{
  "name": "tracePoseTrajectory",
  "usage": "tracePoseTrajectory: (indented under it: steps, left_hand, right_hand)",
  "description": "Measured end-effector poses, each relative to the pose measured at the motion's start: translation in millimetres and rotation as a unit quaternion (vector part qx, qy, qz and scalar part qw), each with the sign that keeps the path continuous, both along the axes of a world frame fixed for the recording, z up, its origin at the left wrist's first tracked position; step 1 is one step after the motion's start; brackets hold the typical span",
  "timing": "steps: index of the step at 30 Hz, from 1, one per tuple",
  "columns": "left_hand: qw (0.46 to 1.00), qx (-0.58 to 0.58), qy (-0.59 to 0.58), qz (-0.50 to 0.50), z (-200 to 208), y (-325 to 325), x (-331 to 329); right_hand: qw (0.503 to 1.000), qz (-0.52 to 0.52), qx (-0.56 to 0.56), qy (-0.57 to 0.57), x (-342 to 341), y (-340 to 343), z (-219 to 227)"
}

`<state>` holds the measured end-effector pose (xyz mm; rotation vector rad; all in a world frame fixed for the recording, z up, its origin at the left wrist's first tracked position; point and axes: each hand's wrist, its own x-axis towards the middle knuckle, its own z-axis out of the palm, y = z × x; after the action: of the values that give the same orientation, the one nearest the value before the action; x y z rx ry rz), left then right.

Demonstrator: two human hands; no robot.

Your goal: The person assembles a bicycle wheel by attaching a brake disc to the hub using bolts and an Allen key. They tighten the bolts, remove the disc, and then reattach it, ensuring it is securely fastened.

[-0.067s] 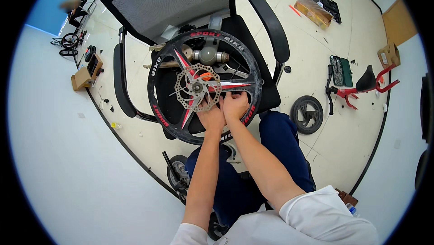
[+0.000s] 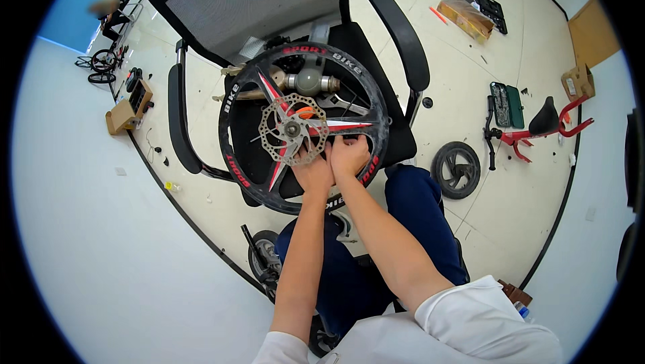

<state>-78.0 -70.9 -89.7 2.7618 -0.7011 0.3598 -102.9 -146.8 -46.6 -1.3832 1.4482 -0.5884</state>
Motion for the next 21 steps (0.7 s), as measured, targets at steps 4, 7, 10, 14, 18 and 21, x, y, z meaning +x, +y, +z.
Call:
tracePoseTrajectory:
  steps: [4, 7, 10, 14, 18, 21]
  left_hand:
    - [0.998, 0.01, 0.06, -0.018, 4, 1, 8]
    - [0.996, -0.003, 0.084, -0.011, 9, -1, 5]
    - [0.995, -0.034, 0.098, -0.009, 15, 1, -3]
    - [0.994, -0.083, 0.058, -0.034, 17, 5, -8]
    - [0.995, -0.072, 0.054, -0.039, 19, 0, -9]
    - [0.999, -0.024, 0.018, -0.026, 18, -6, -6]
  right_hand:
    - [0.998, -0.024, 0.002, 0.066, 11, -5, -8]
    - [0.998, -0.018, -0.001, 0.067, 11, -8, -13]
    - [0.999, 0.022, -0.003, 0.036, 2, -7, -14]
    - [0.996, 0.084, 0.012, -0.028, -8, -11, -13]
    - [0.991, 0.089, 0.043, -0.089, -11, -16, -35]
    - [0.971, 0.094, 0.146, -0.166, -13, -18, -37]
